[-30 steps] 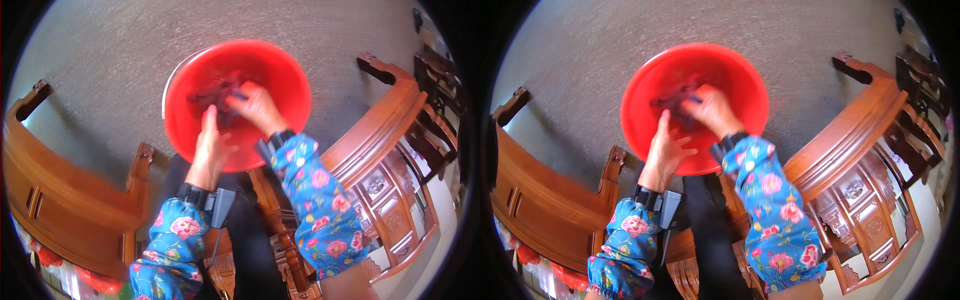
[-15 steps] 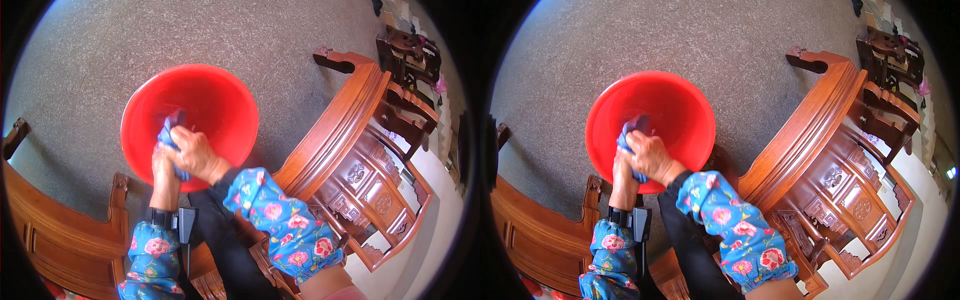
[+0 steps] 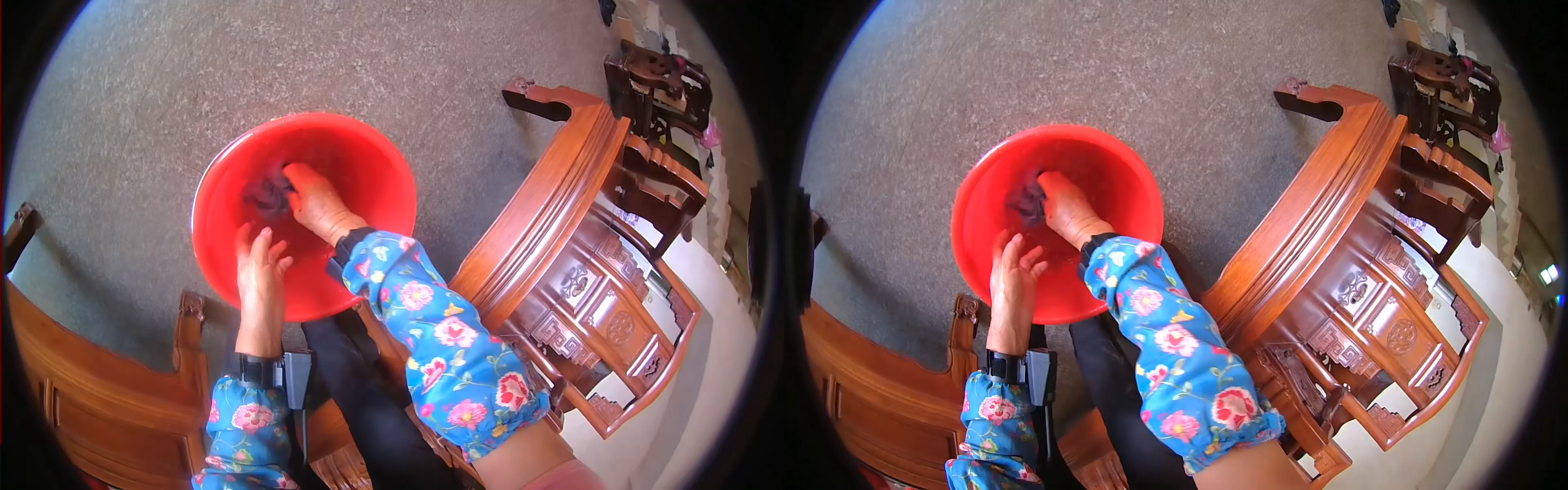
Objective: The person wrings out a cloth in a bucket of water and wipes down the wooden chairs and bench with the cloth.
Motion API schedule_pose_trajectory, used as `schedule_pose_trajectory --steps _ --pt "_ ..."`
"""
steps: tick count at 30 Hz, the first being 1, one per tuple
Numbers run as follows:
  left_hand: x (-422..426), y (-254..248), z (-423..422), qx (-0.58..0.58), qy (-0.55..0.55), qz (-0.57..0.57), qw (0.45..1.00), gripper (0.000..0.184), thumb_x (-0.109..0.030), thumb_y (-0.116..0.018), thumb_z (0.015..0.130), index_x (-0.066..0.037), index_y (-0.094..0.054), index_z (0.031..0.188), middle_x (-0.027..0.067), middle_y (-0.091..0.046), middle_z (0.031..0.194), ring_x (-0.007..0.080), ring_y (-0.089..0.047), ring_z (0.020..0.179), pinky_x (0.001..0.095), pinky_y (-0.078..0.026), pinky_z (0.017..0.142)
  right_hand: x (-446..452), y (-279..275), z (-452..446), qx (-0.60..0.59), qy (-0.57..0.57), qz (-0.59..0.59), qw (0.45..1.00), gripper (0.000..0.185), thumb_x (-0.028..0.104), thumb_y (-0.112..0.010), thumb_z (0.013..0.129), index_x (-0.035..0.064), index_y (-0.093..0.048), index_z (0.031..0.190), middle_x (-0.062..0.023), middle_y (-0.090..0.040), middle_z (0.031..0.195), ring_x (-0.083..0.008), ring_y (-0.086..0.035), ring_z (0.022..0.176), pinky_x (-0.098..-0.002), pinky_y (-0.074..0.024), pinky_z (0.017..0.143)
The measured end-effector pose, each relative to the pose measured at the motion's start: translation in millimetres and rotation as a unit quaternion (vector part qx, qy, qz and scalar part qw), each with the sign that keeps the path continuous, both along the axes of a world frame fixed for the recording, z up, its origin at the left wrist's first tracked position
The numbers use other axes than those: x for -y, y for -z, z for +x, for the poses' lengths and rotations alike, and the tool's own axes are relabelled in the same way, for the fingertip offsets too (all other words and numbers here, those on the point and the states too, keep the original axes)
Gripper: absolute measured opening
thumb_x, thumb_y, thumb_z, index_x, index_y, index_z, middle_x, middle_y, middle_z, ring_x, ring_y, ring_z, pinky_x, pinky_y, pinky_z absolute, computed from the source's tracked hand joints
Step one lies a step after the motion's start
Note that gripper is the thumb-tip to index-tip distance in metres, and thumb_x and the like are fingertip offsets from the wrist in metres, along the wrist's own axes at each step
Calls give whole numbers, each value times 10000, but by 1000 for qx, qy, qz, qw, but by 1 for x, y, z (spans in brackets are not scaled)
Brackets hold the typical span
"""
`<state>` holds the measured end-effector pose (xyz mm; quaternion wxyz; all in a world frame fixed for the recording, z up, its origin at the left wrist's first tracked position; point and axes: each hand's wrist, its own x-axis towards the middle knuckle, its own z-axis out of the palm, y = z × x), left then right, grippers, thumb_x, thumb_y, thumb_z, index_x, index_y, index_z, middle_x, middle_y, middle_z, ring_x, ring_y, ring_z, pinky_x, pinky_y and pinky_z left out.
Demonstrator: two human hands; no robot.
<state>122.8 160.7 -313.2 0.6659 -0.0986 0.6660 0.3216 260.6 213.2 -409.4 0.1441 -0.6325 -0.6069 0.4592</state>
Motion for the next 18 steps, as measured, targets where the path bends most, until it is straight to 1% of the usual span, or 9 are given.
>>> schedule_pose_trajectory --steps 3,6,8,10,11,12,14,15,18 --pt "-4 -1 0 -9 -4 -11 1000 681 -310 -577 921 -86 -254 1476 111 -434 1351 251 -504 1081 348 -449 811 -12 15 -1 129 -162 -179 962 273 118 -649 778 47 -607 1038 -212 -641 1012 -406 -606 983 -458 -505 840" --pt "0 5 -4 -4 3 -18 1000 706 -364 -578 914 -111 -252 1487 98 -413 1390 262 -476 1121 363 -441 816 -21 19 6 144 -46 -275 950 217 179 -682 766 47 -657 937 -207 -652 1023 -381 -618 1004 -459 -508 836" --pt "-1 -1 -4 9 7 -29 1000 728 -407 -581 906 -129 -252 1493 87 -401 1413 267 -460 1142 370 -434 819 -14 -9 2 167 -61 -196 964 197 219 -695 755 44 -680 846 -196 -654 950 -365 -627 955 -438 -516 793" --pt "-11 -8 -5 14 31 -55 998 787 -500 -591 875 -174 -247 1503 61 -373 1449 276 -439 1165 376 -416 836 -2 -27 0 4 -124 16 992 168 184 -688 751 35 -671 827 -168 -630 862 -349 -616 870 -415 -511 742" --pt "-7 1 -6 33 -11 -71 997 680 -513 -651 839 -245 -396 1410 26 -401 1395 267 -487 1142 470 -420 824 1 -47 -4 -94 -86 37 991 147 163 -681 729 26 -635 757 -142 -587 783 -331 -584 801 -413 -493 705" --pt "-9 1 -9 74 -27 -66 995 549 -506 -615 875 -184 -501 1305 35 -533 1262 220 -533 1101 432 -444 853 3 -74 -9 -190 -47 56 979 147 141 -675 707 16 -599 688 -116 -545 704 -313 -552 732 -411 -475 668" --pt "5 32 -7 117 -86 65 987 444 -499 -578 907 -125 -593 1146 33 -644 1030 172 -606 966 372 -487 835 8 -119 -14 -288 33 -22 957 132 71 -626 721 -2 -531 666 -83 -487 699 -242 -528 696 -355 -450 663" --pt "-11 12 -8 152 -109 20 982 395 -466 -560 932 -93 -630 1039 33 -665 888 155 -637 815 324 -514 803 4 -143 -11 -327 57 -131 934 126 67 -604 722 -10 -512 681 -65 -463 717 -181 -511 698 -319 -428 661" --pt "-25 -19 -1 156 -73 -12 985 331 -407 -578 936 -97 -594 1053 29 -623 899 170 -619 786 295 -522 721 17 -163 -17 -408 196 -232 861 79 70 -597 773 -9 -601 775 -11 -518 750 -100 -534 739 -265 -436 662"
